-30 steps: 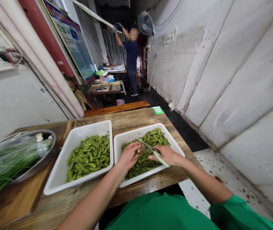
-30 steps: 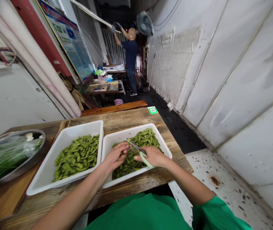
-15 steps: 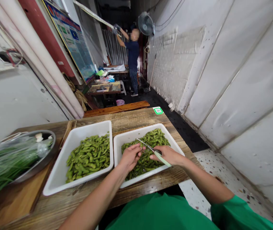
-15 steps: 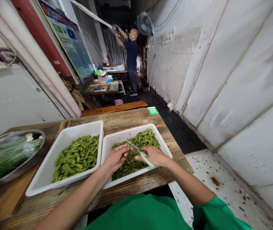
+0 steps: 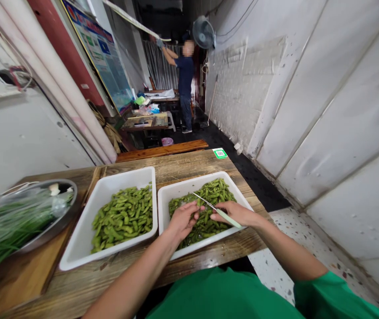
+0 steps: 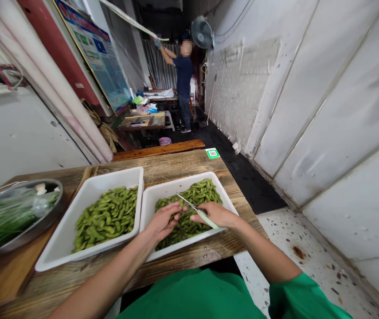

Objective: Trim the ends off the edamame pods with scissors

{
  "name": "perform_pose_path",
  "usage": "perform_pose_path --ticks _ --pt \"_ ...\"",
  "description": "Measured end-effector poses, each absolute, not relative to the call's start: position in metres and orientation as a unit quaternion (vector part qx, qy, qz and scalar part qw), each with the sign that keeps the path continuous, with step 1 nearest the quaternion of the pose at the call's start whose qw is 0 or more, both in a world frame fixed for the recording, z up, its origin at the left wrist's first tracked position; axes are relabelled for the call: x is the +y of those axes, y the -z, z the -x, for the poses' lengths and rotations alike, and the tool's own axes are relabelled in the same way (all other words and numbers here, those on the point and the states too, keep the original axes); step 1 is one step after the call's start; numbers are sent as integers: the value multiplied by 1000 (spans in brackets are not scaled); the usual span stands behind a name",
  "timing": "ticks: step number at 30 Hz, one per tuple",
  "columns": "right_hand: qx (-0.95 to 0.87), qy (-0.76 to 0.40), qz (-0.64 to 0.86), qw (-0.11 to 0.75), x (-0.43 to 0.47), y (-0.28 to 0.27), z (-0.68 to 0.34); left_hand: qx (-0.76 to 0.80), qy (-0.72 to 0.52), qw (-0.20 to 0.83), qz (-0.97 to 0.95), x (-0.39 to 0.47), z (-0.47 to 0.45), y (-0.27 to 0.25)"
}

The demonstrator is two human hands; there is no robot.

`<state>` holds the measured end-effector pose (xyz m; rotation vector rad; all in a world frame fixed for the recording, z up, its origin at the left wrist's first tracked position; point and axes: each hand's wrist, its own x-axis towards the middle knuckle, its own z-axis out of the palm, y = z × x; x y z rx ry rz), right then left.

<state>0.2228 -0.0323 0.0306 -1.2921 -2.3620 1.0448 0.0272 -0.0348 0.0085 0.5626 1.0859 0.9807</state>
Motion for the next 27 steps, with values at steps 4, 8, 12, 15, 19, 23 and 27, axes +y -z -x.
perform_pose_path --ticks 4,8,12,15,19,23,27 --pt "-804 -361 453 134 -31 -25 -224 495 -438 708 -250 -36 -26 -8" --pt "-803 -354 461 134 -30 -18 -226 499 -423 715 -248 -39 -25 -6" --pt "-794 -365 461 154 -28 -10 -228 503 -428 694 -286 -41 -20 -11" --pt "-779 -366 474 186 -28 2 -232 503 -460 653 -329 -39 -2 -26" --pt "-740 -362 523 218 -28 18 -237 600 -531 351 -484 -34 53 -50" --pt "-723 -368 533 243 -30 23 -239 639 -311 43 -702 -35 114 -48" --pt "-717 -381 526 254 -30 22 -239 633 -109 -57 -764 -37 148 -23"
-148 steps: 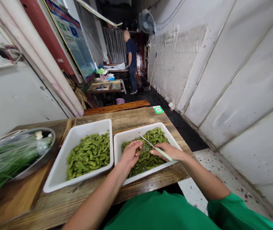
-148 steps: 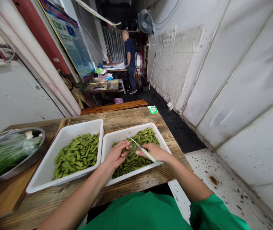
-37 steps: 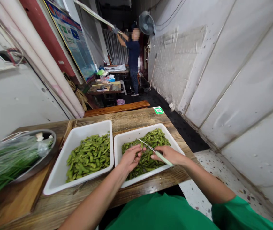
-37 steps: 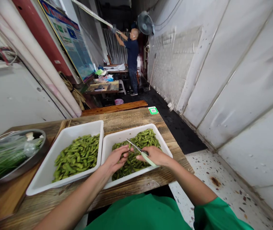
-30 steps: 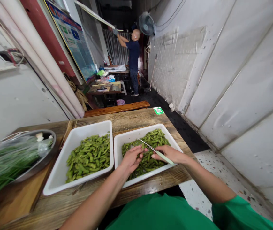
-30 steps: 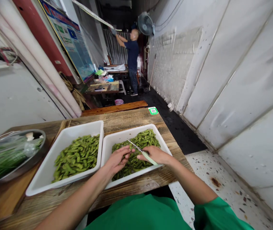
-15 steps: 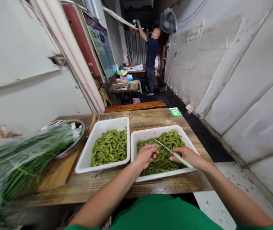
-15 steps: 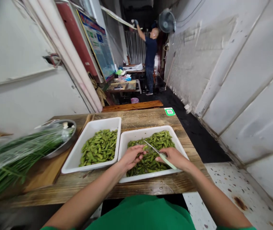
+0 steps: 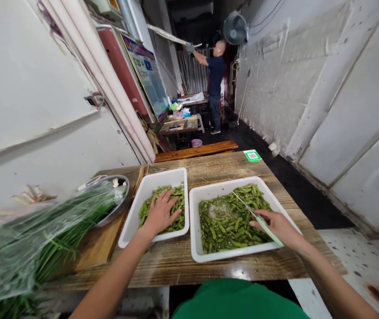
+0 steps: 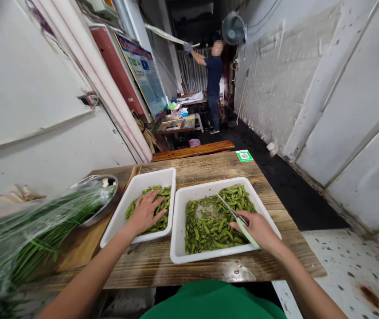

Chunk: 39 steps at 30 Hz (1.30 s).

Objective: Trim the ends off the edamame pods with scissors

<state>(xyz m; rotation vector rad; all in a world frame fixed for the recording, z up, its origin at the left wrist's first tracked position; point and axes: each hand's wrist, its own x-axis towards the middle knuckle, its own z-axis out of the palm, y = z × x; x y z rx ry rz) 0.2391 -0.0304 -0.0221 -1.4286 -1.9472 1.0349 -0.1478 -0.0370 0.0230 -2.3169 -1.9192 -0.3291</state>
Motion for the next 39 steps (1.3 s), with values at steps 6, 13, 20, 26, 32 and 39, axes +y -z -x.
perform_pose_path --ticks 6,13,20,26,32,39 --pt "-708 -396 529 248 -30 24 -238 -654 91 95 745 -7 169 -8" --pt "-709 -412 522 237 -30 22 -239 -763 118 86 629 23 193 -8" --pt "-701 -408 535 235 -30 27 -242 -851 164 -39 497 42 212 -12" --pt "-678 -408 542 285 -30 18 -241 -779 239 133 564 16 155 -51" --pt "-608 -401 553 404 -30 12 -239 -529 176 -115 822 11 47 -65" --pt "-542 -453 520 481 -31 4 -238 -285 83 -97 950 14 -66 -8"
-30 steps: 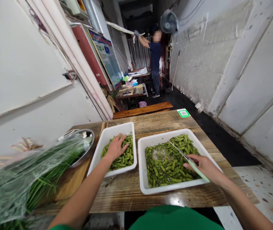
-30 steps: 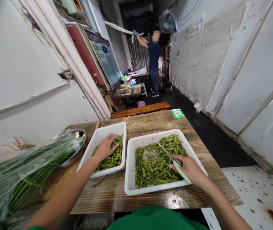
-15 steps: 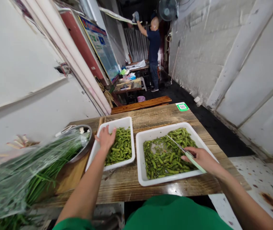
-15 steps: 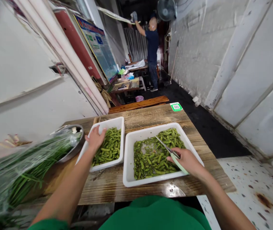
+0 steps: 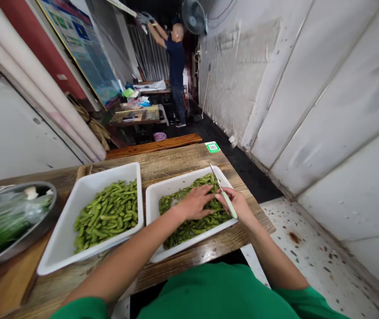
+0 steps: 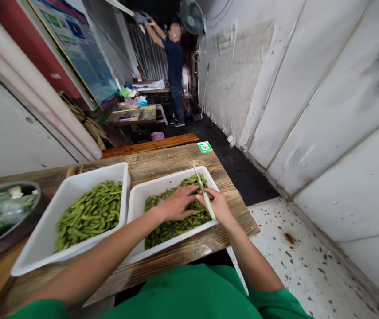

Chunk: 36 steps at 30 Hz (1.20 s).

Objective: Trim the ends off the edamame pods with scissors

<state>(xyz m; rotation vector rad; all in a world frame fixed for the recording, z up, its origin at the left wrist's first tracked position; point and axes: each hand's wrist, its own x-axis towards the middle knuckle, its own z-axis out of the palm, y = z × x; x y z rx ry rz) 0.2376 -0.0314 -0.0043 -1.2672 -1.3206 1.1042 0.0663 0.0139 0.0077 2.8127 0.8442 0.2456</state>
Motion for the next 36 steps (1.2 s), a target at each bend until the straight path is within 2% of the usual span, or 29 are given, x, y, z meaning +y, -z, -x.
perform_pose_path --ticks 7,11,15,18,22,27,36 --pt "-558 -451 513 471 -30 8 -241 238 -56 81 -966 16 -79 3" --pt "-556 -452 516 469 -29 9 -241 246 -79 144 -955 23 -63 -9" --pt "-544 -451 521 479 -30 5 -241 383 -187 203 -882 26 -44 -19" --pt "-534 -454 522 486 -31 2 -240 467 -128 228 -845 25 -36 -11" --pt "-544 -455 523 472 -30 5 -241 489 -74 253 -831 19 -38 11" --pt "-564 -441 540 443 -28 13 -241 500 -206 396 -742 21 -36 23" --pt "-618 -448 539 356 -29 5 -233 470 -398 616 -491 29 -18 3"
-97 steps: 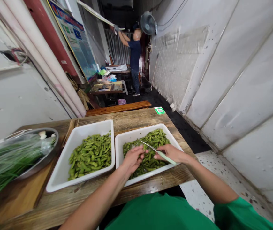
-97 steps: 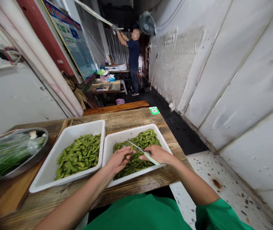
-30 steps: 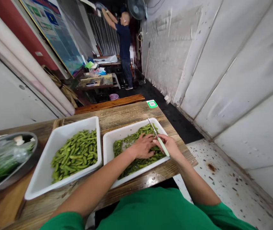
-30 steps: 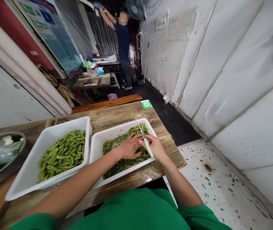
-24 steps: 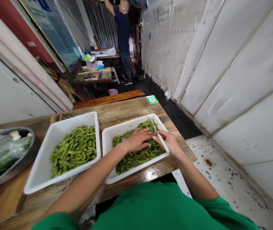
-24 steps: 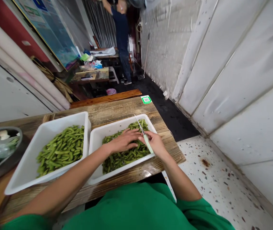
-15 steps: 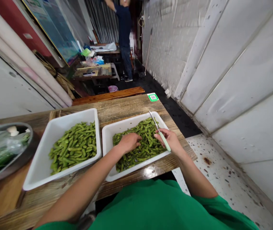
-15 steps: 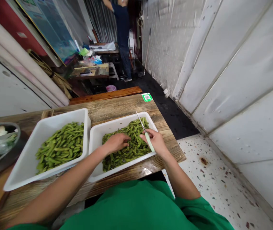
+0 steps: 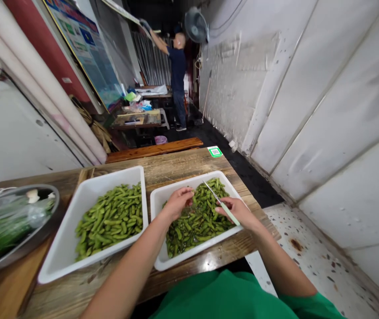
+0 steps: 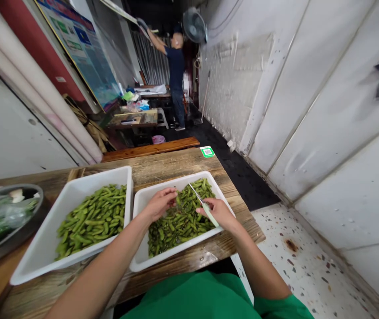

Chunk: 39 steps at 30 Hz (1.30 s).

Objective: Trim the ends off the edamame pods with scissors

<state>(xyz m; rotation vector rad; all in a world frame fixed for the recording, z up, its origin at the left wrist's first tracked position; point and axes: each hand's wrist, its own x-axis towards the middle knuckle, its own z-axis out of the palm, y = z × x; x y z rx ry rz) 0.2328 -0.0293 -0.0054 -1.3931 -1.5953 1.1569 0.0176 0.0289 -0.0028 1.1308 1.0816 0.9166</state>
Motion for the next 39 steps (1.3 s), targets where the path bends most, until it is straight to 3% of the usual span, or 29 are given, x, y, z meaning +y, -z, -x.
perform_pose_path --ticks 6,11,18,26,39 --pt "-663 -436 513 327 -30 2 -228 437 -391 690 -423 22 -12 -4" --pt "-688 -419 513 297 -28 7 -228 456 -406 654 -446 25 -9 0" --pt "-753 -365 488 249 -32 -7 -225 420 -395 688 -441 26 -8 -2" --pt "-729 -273 558 289 -31 -7 -211 529 -387 448 -608 34 -7 13" --pt "-760 -165 576 252 -35 -8 -207 477 -393 605 -502 29 -12 -5"
